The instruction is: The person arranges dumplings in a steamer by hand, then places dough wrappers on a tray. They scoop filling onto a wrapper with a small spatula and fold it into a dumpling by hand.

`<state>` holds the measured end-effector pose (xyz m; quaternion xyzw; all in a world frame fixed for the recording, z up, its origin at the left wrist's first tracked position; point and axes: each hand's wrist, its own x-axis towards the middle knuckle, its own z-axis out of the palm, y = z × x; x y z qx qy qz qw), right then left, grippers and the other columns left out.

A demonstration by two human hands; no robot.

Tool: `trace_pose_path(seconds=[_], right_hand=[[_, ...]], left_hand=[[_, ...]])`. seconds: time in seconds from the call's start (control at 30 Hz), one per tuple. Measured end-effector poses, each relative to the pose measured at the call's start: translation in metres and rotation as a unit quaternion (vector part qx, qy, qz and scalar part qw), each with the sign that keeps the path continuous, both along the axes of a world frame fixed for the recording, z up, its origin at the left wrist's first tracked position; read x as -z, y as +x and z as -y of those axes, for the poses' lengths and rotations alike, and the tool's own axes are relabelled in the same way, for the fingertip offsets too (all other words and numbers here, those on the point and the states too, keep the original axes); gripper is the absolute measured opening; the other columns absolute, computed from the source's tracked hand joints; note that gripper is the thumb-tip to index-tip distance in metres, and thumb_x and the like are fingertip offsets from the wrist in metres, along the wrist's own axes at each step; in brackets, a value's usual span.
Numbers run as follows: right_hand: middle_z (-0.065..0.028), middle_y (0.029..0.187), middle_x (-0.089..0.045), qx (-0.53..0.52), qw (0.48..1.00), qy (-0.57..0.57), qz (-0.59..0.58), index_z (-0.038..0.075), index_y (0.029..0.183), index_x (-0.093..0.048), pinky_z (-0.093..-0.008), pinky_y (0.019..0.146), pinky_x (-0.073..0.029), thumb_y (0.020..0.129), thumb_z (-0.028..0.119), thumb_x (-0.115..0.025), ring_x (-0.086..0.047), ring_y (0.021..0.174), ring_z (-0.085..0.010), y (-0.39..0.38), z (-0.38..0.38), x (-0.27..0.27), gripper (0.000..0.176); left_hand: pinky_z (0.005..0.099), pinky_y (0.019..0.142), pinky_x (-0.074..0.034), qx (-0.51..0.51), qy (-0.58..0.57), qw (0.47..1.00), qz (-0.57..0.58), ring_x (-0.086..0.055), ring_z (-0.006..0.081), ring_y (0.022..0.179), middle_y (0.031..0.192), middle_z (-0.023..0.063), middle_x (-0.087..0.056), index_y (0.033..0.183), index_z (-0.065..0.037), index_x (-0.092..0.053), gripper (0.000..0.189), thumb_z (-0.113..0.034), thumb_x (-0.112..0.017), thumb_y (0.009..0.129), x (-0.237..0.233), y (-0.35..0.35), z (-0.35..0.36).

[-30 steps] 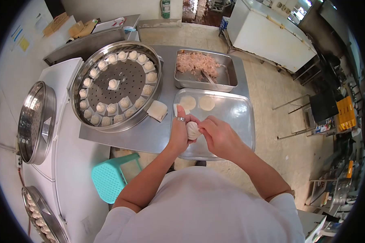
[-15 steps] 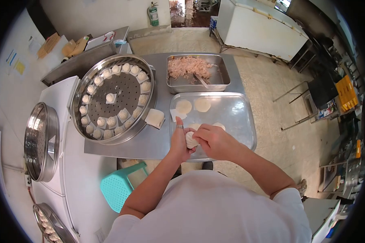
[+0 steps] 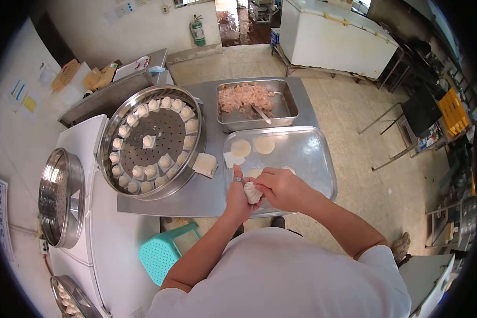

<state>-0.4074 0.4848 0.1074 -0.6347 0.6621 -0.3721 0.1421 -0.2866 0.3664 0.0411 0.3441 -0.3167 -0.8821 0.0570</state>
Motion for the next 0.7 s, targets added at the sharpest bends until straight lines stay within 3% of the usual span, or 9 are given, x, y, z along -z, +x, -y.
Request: trace_pose_path(seconds=[0.2, 0.4, 0.6, 0.7], right_hand=[[-0.0152, 0.09, -0.065, 0.004, 0.999, -0.021, 0.036, 0.0, 0.094, -0.068, -0.0448, 0.072, -0.055, 0.086, 0.003, -0.066, -0.065, 0.084, -0.036, 0.006, 0.001, -0.007, 0.009], [-0.015, 0.087, -0.061, 0.005, 0.997, -0.043, -0.059, 0.001, 0.095, -0.064, -0.0444, 0.07, -0.055, 0.086, 0.004, -0.068, -0.064, 0.081, -0.0349, 0.004, 0.002, 0.008, 0.011], [-0.0149, 0.085, -0.057, 0.009, 0.992, -0.068, -0.111, 0.0, 0.096, -0.058, -0.0444, 0.066, -0.054, 0.088, 0.006, -0.068, -0.062, 0.078, -0.0342, 0.002, 0.002, 0.005, 0.014], [-0.0156, 0.085, -0.057, 0.008, 0.991, -0.069, -0.112, 0.0, 0.097, -0.058, -0.0445, 0.066, -0.054, 0.089, 0.006, -0.067, -0.061, 0.077, -0.0346, 0.0, 0.002, 0.009, 0.013]], left_hand=[[0.0306, 0.04, -0.036, -0.04, 0.016, 0.999, 0.015, -0.056, 0.0185, 0.051, 0.071, 0.0055, -0.061, 0.087, -0.012, -0.058, 0.076, -0.081, -0.028, 0.098, 0.0, -0.002, -0.005], [0.032, 0.042, -0.04, 0.033, 0.07, 0.996, -0.049, -0.058, 0.0187, 0.054, 0.073, 0.0048, -0.063, 0.091, -0.011, -0.06, 0.077, -0.081, -0.027, 0.098, 0.005, 0.004, -0.001], [0.0298, 0.043, -0.041, -0.049, -0.092, 0.991, -0.084, -0.057, 0.0163, 0.054, 0.073, 0.0038, -0.062, 0.09, -0.008, -0.06, 0.078, -0.078, -0.026, 0.1, -0.001, -0.005, -0.012], [0.0288, 0.042, -0.038, -0.049, -0.133, 0.987, -0.073, -0.059, 0.0153, 0.056, 0.071, 0.0034, -0.062, 0.085, -0.013, -0.058, 0.074, -0.079, -0.025, 0.099, 0.002, -0.006, -0.013]])
